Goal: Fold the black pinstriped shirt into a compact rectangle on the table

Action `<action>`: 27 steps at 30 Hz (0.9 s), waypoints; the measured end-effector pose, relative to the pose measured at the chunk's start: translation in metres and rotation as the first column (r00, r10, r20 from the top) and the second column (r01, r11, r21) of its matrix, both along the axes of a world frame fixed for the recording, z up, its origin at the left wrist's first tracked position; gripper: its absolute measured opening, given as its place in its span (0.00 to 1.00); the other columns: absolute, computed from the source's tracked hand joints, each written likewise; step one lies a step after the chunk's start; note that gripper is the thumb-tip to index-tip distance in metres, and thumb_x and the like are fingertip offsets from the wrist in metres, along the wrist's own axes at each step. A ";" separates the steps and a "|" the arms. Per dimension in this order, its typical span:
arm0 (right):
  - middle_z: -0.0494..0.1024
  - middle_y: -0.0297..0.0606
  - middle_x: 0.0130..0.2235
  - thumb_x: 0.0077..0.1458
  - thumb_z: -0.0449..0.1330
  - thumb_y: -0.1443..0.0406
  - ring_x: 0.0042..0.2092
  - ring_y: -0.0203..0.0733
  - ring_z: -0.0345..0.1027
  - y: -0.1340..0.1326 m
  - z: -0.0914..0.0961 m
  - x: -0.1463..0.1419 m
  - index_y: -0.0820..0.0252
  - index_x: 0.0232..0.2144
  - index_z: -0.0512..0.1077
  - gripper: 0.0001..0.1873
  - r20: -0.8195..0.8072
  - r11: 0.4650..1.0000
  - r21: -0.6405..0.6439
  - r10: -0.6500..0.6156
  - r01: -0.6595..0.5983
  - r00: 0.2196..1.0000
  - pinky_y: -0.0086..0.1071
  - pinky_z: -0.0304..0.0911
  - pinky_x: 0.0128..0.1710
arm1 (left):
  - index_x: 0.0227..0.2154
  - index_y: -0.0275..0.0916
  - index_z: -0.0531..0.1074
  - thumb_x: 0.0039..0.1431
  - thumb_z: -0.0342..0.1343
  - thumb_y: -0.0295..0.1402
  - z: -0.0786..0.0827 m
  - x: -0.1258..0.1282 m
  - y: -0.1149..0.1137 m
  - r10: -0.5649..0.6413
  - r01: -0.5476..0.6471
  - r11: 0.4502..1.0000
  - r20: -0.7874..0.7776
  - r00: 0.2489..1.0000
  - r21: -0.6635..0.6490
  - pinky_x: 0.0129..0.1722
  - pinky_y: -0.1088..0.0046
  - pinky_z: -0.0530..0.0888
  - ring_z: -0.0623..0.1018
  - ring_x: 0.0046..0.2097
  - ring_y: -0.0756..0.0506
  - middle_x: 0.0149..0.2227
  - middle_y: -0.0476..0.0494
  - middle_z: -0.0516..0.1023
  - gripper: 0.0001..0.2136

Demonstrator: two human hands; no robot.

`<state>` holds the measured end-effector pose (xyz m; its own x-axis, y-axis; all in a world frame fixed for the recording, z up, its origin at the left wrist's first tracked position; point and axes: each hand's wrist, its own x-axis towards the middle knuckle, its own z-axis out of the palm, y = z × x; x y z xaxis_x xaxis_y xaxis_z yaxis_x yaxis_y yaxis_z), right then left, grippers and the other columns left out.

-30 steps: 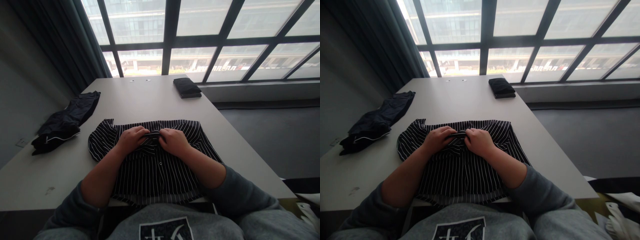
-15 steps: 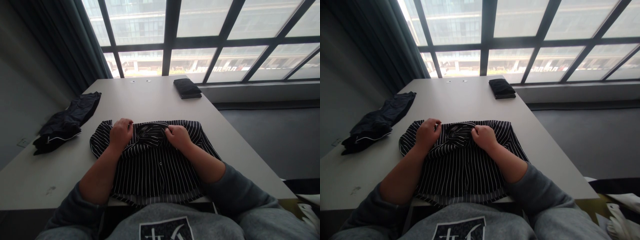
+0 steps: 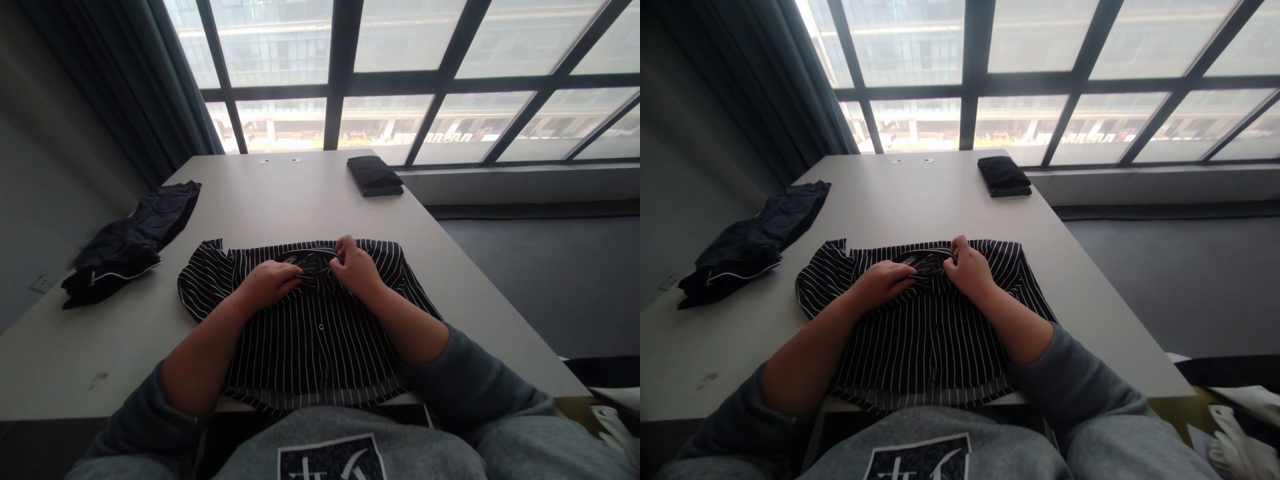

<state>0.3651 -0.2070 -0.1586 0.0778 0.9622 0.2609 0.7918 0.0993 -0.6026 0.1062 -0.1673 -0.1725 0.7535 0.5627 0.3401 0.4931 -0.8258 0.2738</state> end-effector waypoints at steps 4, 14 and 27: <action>0.70 0.27 0.27 0.54 0.55 0.68 0.27 0.38 0.63 0.002 -0.001 0.004 0.56 0.58 0.70 0.28 -0.146 0.996 -0.065 0.054 -0.064 0.988 0.30 0.55 0.33 | 0.46 0.43 0.79 0.73 0.51 0.35 0.007 -0.004 0.002 0.067 -0.069 0.992 0.027 0.997 0.109 0.55 0.57 0.73 0.82 0.47 0.40 0.45 0.43 0.85 0.11; 0.73 0.43 0.52 0.58 0.55 0.73 0.50 0.44 0.70 0.007 -0.011 0.013 0.52 0.58 0.78 0.28 0.082 0.938 0.080 0.332 -0.338 0.940 0.44 0.68 0.60 | 0.37 0.41 0.77 0.62 0.51 0.24 0.010 -0.006 0.002 0.280 -0.298 0.948 0.150 0.948 0.112 0.59 0.52 0.70 0.75 0.58 0.36 0.56 0.40 0.78 0.10; 0.74 0.46 0.60 0.52 0.50 0.81 0.60 0.46 0.70 0.013 -0.025 0.009 0.58 0.64 0.71 0.39 0.067 0.896 0.091 0.430 -0.435 0.900 0.44 0.65 0.65 | 0.55 0.42 0.73 0.69 0.51 0.36 0.012 -0.003 -0.002 0.396 -0.396 0.918 0.016 0.918 -0.026 0.68 0.45 0.61 0.73 0.64 0.34 0.64 0.35 0.75 0.15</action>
<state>0.3741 -0.1937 -0.1833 -0.3539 0.8665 0.3519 0.6822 0.4966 -0.5367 0.1033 -0.1691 -0.1606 0.4604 0.8212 0.3372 0.7726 -0.5577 0.3033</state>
